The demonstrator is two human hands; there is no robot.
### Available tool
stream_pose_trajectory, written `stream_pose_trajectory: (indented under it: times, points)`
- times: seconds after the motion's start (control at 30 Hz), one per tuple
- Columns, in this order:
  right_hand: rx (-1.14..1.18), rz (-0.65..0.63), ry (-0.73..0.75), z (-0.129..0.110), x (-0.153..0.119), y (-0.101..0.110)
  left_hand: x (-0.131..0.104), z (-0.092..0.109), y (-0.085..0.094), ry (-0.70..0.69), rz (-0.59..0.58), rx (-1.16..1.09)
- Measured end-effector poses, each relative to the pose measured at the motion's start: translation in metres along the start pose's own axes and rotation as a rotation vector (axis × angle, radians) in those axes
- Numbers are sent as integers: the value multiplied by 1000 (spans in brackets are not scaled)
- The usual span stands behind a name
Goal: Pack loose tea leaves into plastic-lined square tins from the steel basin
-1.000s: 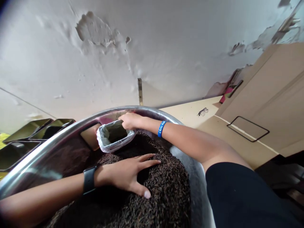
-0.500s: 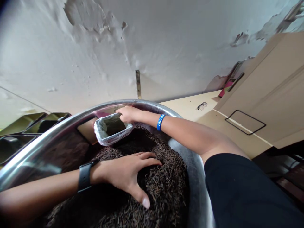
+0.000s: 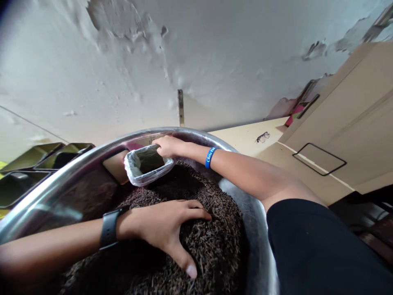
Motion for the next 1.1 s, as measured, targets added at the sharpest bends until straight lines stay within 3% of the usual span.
stream_pose_trajectory:
  times: [0.53,0.67,0.9,1.1]
  points:
    - [22,-7,12,4,1,-2,3,-7,-5,95,88,25]
    - [10,-12,6,3,0,-1,4,-6,-1,48,110,38]
    - [20,-27,3,3,-1,-1,3,7,24,-29,223,63]
    - [31,-41,-14,-1,-3,3,-4,9,60,-70,427,143]
Point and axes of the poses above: each hand's wrist, its own x-axis towards the middle knuckle, its own y-axis out of the back of the hand, z = x × y, the point moved 2 cm from there along x, towards the middle knuckle, and after that the axes turned 15 degrees about -y, right-handed, at the moved point
